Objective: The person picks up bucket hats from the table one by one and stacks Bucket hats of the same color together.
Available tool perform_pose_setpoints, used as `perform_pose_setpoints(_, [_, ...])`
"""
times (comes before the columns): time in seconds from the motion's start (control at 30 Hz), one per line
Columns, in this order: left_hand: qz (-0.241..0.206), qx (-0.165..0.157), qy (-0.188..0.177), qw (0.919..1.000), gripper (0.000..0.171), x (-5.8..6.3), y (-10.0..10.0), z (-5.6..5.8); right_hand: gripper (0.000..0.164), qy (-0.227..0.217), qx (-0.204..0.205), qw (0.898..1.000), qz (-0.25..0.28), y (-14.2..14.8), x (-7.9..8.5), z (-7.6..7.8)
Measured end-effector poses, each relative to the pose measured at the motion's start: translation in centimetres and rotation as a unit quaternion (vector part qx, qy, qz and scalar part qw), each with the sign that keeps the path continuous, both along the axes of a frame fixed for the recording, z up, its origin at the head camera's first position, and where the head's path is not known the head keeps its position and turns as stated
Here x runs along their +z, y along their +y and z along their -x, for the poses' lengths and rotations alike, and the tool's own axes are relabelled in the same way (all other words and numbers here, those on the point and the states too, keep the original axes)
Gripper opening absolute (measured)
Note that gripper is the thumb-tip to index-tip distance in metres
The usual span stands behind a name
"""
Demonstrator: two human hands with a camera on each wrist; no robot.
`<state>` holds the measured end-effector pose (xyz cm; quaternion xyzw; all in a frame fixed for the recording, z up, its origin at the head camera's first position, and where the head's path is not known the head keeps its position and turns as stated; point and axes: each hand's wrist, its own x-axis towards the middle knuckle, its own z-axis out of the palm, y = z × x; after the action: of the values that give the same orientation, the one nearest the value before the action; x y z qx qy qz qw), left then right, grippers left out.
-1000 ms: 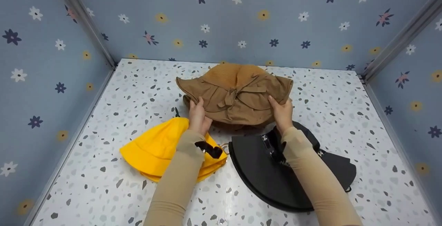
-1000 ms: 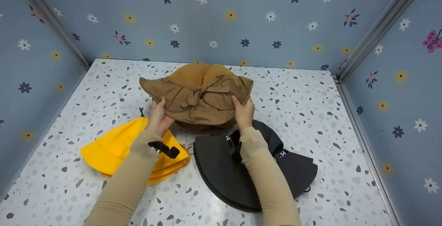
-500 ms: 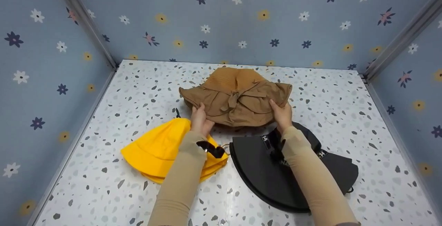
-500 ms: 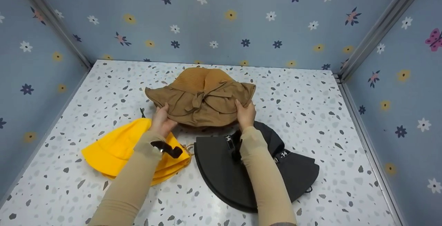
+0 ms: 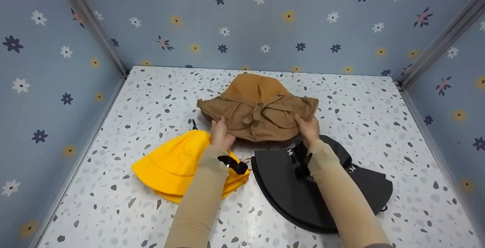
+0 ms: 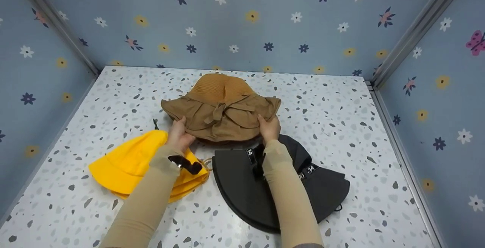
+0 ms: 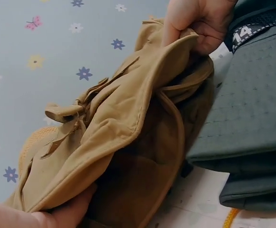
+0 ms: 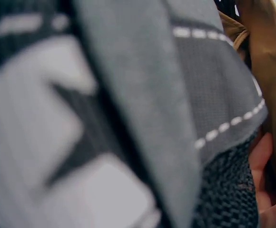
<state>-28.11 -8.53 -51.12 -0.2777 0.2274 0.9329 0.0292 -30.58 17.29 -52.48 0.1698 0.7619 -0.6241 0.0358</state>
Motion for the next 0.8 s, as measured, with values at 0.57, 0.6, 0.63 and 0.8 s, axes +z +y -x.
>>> perform_pose_setpoints(0.57, [0.193, -0.021, -0.063, 0.9789, 0.088, 1.9, -1.4, -0.2, 0.077, 0.003, -0.068, 0.995, 0.074, -0.3, 1.6, -0.9])
perform_pose_setpoints(0.6, [0.198, -0.021, -0.064, 0.9779, 0.089, 2.0, -1.6, -0.2, 0.078, 0.001, -0.070, 0.995, 0.076, -0.2, 1.7, -1.0])
perform_pose_setpoints(0.63, [0.203, -0.021, -0.061, 0.9770, 0.089, 2.2, -1.7, -0.2, 0.080, 0.000, -0.073, 0.994, 0.079, -0.2, 1.8, -1.0])
perform_pose_setpoints(0.8, [0.241, -0.022, -0.053, 0.9688, 0.086, 3.0, -2.2, -0.3, 0.080, 0.016, -0.086, 0.993, 0.079, -0.3, 2.4, -1.2])
